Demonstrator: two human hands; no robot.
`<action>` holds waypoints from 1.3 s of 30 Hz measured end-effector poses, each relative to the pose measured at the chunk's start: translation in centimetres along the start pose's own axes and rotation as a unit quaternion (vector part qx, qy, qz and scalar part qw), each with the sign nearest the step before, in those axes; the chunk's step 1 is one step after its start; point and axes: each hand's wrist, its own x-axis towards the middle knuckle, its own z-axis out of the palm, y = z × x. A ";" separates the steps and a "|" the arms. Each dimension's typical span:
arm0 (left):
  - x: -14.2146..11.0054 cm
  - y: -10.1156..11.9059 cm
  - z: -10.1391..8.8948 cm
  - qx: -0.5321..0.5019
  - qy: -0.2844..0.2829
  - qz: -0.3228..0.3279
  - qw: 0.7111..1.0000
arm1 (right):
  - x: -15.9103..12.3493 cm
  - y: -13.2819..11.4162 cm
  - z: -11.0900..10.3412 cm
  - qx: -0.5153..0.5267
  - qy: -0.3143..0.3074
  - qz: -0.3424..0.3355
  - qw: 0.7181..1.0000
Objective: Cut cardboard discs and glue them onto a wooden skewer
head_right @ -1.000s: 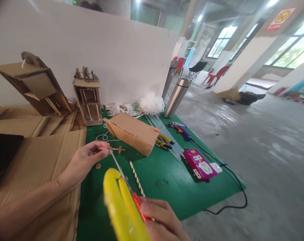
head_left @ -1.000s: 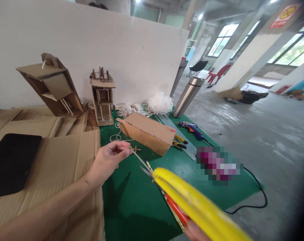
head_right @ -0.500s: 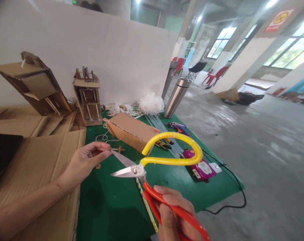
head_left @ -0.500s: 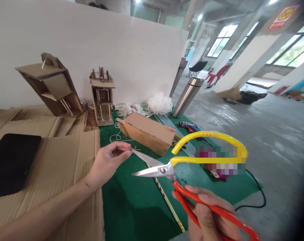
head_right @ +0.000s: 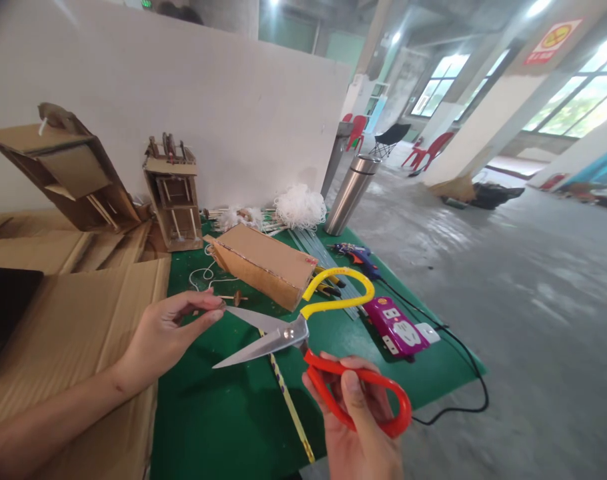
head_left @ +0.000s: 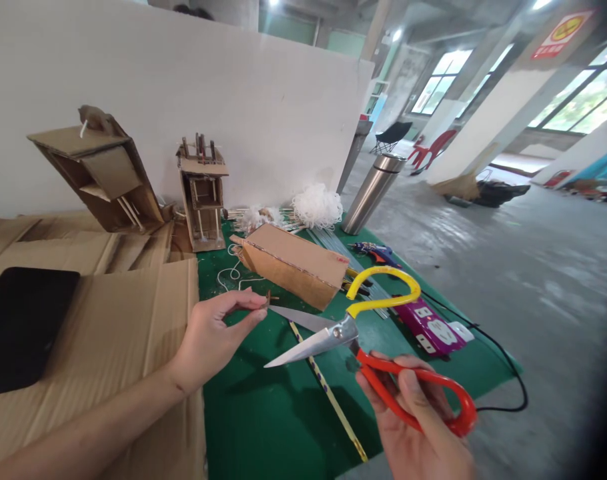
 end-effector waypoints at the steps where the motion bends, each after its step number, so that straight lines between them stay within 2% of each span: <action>1: -0.1 0.0 0.0 0.013 0.002 0.014 1.000 | 0.1 -0.1 -0.1 0.003 -0.004 0.006 1.000; 7: -0.2 0.3 -0.1 0.097 0.009 0.079 0.992 | 0.6 -0.2 -0.7 0.006 -0.032 0.039 0.999; 13: -0.4 0.8 0.0 0.103 0.019 0.125 0.987 | 0.8 0.3 -1.0 0.012 -0.050 0.068 0.996; 20: -0.8 0.7 -0.2 0.101 -0.015 0.162 0.982 | 1.1 0.6 -1.2 0.105 0.003 0.170 0.980; 23: -1.0 0.9 -0.3 0.074 -0.037 0.161 0.983 | 1.3 0.3 -1.6 0.105 -0.001 0.183 0.978; 28: -0.8 1.2 -0.2 0.042 -0.074 0.133 0.987 | 1.5 0.4 -3.2 0.046 -0.043 0.136 0.989; 31: -0.6 1.2 -0.2 0.010 -0.131 0.089 0.987 | 1.7 0.6 -4.0 0.027 -0.040 0.127 0.991; 35: -0.3 1.2 -0.2 -0.077 -0.222 -0.016 0.972 | 1.9 0.2 -4.5 0.037 -0.011 0.176 0.984; 39: -0.3 1.1 -0.2 -0.194 -0.292 -0.112 0.930 | 1.9 -0.8 -4.0 0.052 0.049 0.259 0.963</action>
